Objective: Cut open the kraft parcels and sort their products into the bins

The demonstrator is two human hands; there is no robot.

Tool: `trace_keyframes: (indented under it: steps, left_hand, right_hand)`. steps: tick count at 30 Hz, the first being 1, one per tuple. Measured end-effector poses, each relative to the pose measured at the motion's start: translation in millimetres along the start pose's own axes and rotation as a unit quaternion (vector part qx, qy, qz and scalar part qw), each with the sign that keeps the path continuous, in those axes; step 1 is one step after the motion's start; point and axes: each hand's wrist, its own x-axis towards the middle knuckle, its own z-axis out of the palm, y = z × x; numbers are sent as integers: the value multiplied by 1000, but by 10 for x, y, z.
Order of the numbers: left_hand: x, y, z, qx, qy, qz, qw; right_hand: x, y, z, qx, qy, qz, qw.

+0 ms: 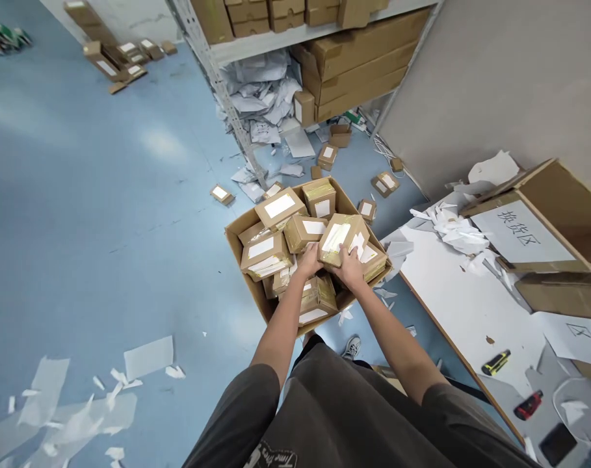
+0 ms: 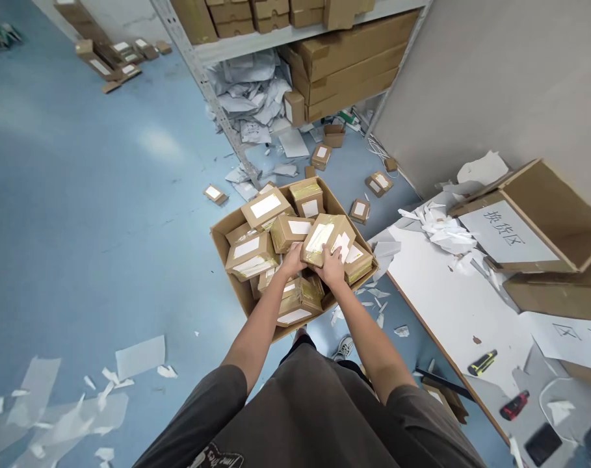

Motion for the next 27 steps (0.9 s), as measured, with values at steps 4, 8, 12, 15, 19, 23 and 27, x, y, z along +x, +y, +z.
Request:
trace_keyframes:
  steps: [4, 8, 12, 15, 19, 23, 27]
  left_hand:
    - [-161, 390, 22, 9, 10, 5, 1000]
    - [-342, 909, 105, 55, 29, 25, 998]
    - [-400, 1642, 348, 89, 68, 58, 992]
    - [-293, 2330, 697, 124, 64, 97, 986]
    - [-42, 3216, 1479, 154, -5, 176, 972]
    - [181, 3775, 2474, 179, -105, 232, 950]
    - [326, 3881, 3358, 215, -175, 237, 931]
  right_hand:
    - [-70, 201, -277, 13, -39, 5, 999]
    - [-215, 544, -608, 57, -5, -38, 998]
    - [-429, 1078, -1055, 92, 71, -75, 990]
    - [-654, 1674, -1398, 109, 130, -59, 984]
    - [-1093, 2721, -1635, 138, 210, 15, 968]
    - [-1586, 3740, -1485, 179, 254, 110, 944]
    - [-1879, 4424, -1041, 245, 264, 182, 915]
